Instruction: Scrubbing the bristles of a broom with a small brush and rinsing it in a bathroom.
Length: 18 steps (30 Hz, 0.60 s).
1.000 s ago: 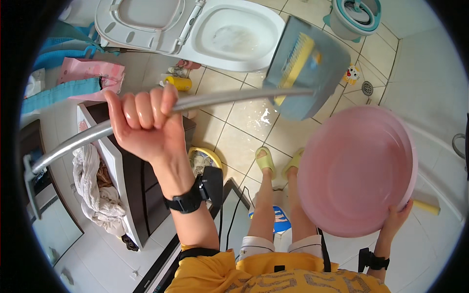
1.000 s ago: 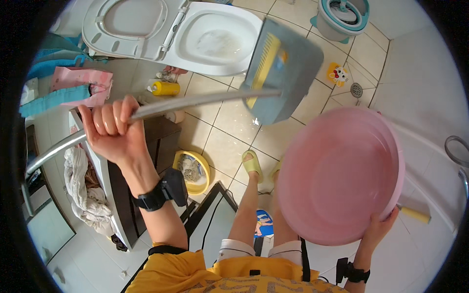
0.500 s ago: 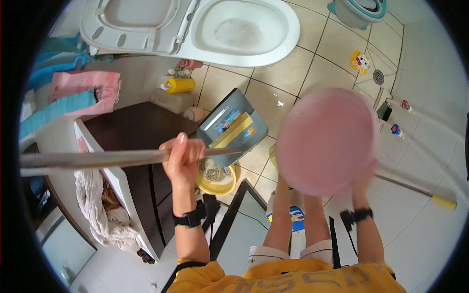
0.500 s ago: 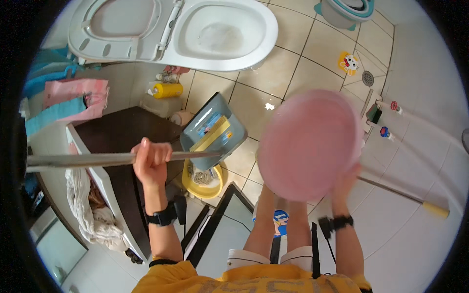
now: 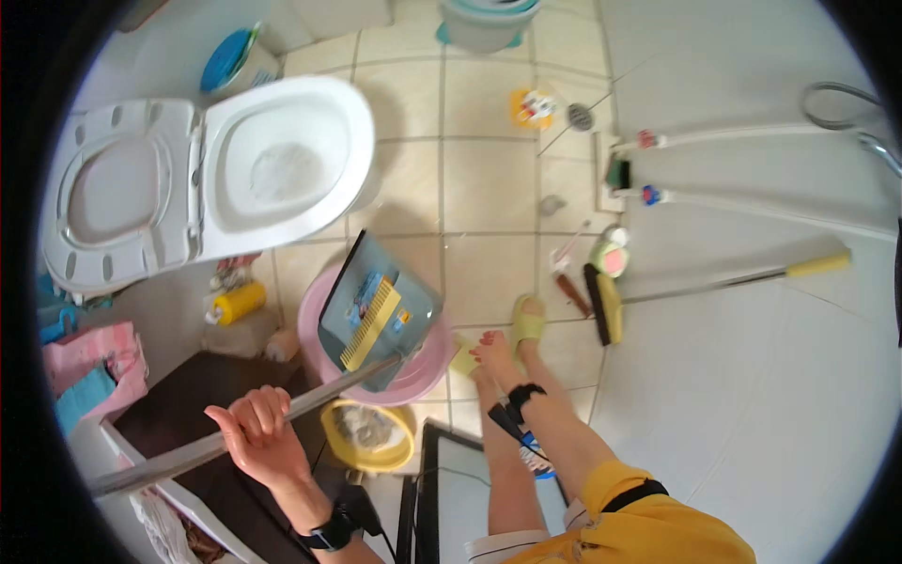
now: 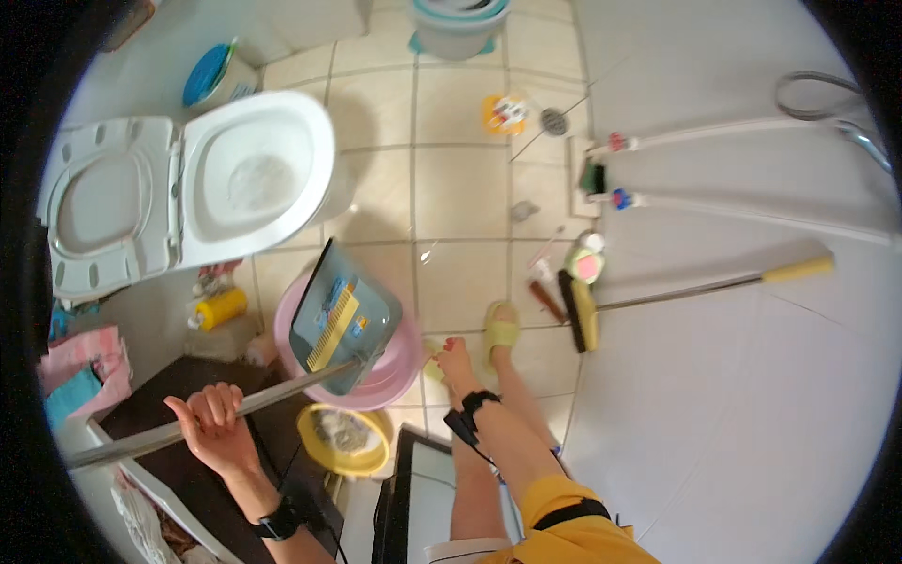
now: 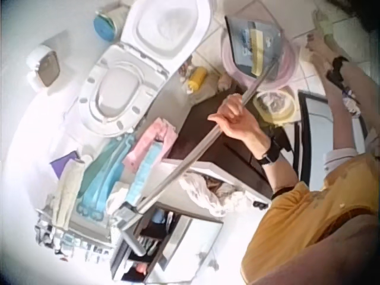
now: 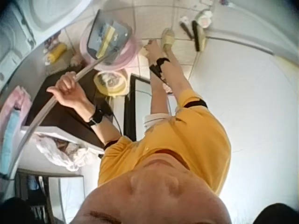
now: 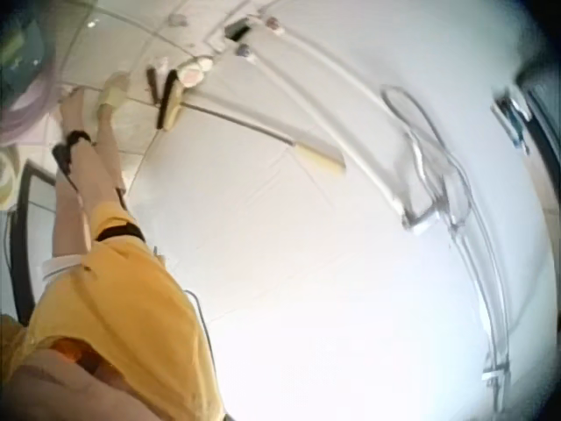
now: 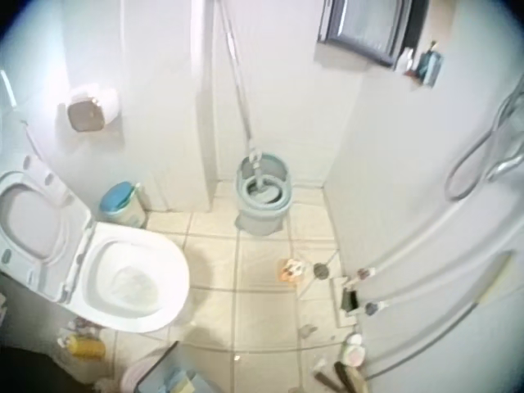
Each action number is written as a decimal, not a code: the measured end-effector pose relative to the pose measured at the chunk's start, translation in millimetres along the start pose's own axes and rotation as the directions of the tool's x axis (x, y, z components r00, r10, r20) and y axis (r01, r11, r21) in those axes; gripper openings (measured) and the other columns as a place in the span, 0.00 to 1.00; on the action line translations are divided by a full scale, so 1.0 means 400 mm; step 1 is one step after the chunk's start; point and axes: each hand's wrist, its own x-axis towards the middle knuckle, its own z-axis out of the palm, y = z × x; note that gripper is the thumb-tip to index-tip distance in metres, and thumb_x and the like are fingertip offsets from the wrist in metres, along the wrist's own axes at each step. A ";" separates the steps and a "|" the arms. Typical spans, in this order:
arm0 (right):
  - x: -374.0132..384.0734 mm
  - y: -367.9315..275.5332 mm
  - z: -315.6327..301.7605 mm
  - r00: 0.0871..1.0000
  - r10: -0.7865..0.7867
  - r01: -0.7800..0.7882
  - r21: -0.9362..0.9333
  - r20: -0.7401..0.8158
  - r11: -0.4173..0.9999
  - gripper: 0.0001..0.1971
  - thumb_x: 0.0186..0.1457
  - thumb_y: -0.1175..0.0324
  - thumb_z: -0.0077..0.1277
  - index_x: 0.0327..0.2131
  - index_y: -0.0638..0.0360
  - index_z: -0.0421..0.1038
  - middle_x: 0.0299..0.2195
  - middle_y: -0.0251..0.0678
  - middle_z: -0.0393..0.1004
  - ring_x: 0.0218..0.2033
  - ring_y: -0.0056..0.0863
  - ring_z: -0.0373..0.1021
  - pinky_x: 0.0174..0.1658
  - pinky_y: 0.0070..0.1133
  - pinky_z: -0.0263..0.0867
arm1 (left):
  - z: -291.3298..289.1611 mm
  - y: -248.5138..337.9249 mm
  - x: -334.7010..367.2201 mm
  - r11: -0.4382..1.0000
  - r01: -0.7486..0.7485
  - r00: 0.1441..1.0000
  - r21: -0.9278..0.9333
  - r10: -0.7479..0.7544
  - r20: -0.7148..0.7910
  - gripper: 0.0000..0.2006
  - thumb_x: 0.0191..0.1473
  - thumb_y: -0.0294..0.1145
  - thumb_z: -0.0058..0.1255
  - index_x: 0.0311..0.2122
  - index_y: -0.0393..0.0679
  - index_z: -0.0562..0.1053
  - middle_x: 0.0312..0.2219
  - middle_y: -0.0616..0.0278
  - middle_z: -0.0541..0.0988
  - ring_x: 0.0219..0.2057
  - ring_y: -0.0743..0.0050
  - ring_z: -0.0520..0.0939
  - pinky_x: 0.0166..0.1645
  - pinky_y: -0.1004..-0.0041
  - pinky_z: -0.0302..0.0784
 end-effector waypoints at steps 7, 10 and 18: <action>-0.355 -0.701 -0.687 0.528 -0.689 0.832 0.142 -0.497 0.536 0.07 0.60 0.69 0.44 0.39 0.61 0.66 0.38 0.36 0.71 0.35 0.22 0.69 0.39 0.21 0.66 | 0.277 -0.033 -0.078 0.941 -0.027 0.992 -0.338 -0.016 -0.125 0.27 0.64 0.45 0.33 0.12 0.53 0.47 0.08 0.74 0.45 0.12 0.82 0.44 0.19 0.77 0.41; -0.495 -0.963 -0.946 0.401 -0.697 0.914 0.318 -0.594 0.254 0.15 0.58 0.69 0.48 0.46 0.66 0.62 0.45 0.41 0.68 0.47 0.29 0.66 0.52 0.27 0.62 | 0.473 -0.040 -0.092 0.858 0.018 0.980 -0.514 -0.117 -0.160 0.28 0.63 0.44 0.37 0.11 0.54 0.46 0.08 0.74 0.45 0.12 0.81 0.45 0.20 0.77 0.42; -0.639 -1.264 -1.147 0.405 -0.818 0.800 0.591 -0.409 0.101 0.23 0.57 0.72 0.48 0.52 0.76 0.54 0.52 0.51 0.60 0.56 0.38 0.59 0.60 0.29 0.56 | 0.914 -0.061 -0.096 0.689 0.171 0.977 -0.704 -0.213 0.029 0.30 0.63 0.49 0.34 0.10 0.53 0.46 0.07 0.72 0.46 0.13 0.76 0.47 0.27 0.74 0.53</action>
